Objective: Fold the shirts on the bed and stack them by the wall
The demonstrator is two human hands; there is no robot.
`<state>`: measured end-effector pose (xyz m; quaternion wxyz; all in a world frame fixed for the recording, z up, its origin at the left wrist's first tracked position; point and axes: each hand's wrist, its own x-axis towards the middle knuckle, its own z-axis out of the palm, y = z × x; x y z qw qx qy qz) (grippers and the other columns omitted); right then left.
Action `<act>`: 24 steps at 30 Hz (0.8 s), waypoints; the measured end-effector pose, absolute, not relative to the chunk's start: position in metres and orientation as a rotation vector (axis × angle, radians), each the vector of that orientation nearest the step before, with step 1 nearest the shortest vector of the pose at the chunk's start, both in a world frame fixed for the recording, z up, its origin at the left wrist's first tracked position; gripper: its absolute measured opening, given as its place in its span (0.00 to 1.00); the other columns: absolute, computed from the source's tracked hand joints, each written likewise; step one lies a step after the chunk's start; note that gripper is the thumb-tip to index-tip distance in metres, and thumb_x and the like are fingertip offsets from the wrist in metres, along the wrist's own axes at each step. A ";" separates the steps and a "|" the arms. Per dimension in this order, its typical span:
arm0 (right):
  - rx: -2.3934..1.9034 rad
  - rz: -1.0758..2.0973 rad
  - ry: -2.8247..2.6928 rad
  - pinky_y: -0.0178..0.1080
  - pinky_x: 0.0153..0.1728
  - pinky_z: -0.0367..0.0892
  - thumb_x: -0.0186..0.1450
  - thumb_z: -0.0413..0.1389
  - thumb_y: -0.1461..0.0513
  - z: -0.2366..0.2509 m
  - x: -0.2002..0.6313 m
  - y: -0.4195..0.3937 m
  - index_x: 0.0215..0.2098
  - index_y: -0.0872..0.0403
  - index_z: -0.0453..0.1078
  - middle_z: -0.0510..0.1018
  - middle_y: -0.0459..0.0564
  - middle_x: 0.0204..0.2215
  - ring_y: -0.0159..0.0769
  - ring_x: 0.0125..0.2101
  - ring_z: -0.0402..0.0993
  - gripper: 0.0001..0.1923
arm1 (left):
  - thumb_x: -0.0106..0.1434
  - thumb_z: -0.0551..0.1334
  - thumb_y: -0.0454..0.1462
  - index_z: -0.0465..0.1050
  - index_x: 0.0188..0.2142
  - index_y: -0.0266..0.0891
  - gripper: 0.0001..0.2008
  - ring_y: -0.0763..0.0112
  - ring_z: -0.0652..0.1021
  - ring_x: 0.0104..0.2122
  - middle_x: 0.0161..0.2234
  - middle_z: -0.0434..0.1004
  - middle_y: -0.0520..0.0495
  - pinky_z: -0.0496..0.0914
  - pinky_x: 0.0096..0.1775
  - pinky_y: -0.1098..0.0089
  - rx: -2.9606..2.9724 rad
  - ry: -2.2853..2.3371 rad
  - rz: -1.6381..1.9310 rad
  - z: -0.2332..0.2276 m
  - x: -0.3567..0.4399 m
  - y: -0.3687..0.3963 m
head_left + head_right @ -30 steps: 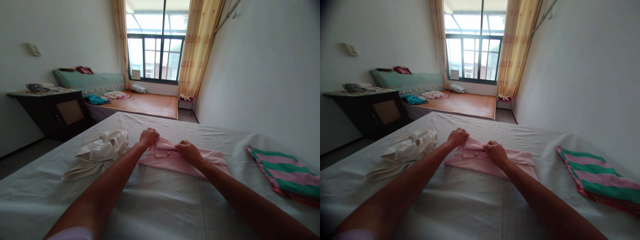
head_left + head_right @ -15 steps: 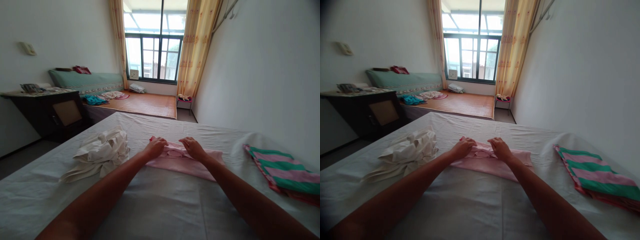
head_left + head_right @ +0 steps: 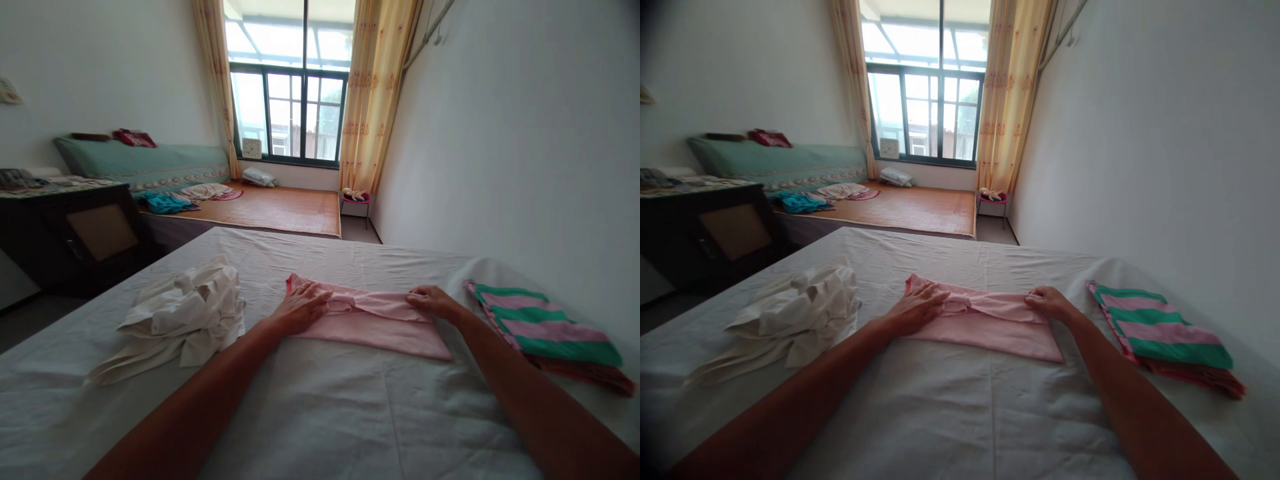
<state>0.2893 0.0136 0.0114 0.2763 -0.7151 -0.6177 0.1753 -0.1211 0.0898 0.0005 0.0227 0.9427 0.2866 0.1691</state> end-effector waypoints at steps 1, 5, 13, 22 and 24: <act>-1.885 0.496 -1.620 0.33 0.25 0.59 0.55 0.56 0.46 0.009 0.291 0.011 0.26 0.56 0.70 0.74 0.46 0.23 0.34 0.26 0.68 0.21 | 0.69 0.48 0.48 0.58 0.61 0.52 0.23 0.54 0.57 0.62 0.62 0.58 0.46 0.53 0.59 0.51 2.926 0.916 0.498 -0.001 -0.120 0.090; -1.987 0.262 -1.535 0.34 0.27 0.60 0.61 0.52 0.53 -0.004 0.289 0.013 0.31 0.54 0.68 0.75 0.48 0.25 0.35 0.27 0.69 0.12 | 0.68 0.46 0.51 0.59 0.61 0.57 0.23 0.50 0.55 0.63 0.63 0.55 0.47 0.51 0.59 0.48 2.908 1.066 0.421 -0.009 -0.114 0.091; -2.244 0.170 -1.331 0.37 0.34 0.65 0.61 0.54 0.49 -0.007 0.279 0.012 0.46 0.58 0.66 0.79 0.58 0.36 0.42 0.35 0.76 0.24 | 0.69 0.48 0.44 0.54 0.63 0.49 0.23 0.60 0.55 0.63 0.64 0.55 0.48 0.52 0.61 0.55 2.939 0.947 0.493 0.001 -0.104 0.069; -1.945 0.627 -1.478 0.37 0.30 0.66 0.54 0.58 0.48 0.003 0.272 -0.035 0.32 0.57 0.72 0.79 0.52 0.30 0.43 0.33 0.74 0.20 | 0.67 0.50 0.40 0.61 0.59 0.46 0.21 0.60 0.63 0.59 0.59 0.64 0.46 0.57 0.58 0.57 2.785 0.798 0.557 0.005 -0.085 0.058; -1.953 0.572 -1.470 0.37 0.31 0.67 0.56 0.55 0.48 0.005 0.265 -0.037 0.34 0.56 0.71 0.79 0.51 0.31 0.42 0.34 0.74 0.20 | 0.67 0.51 0.42 0.59 0.60 0.47 0.23 0.59 0.63 0.59 0.60 0.62 0.46 0.57 0.58 0.55 2.779 0.785 0.501 0.005 -0.081 0.053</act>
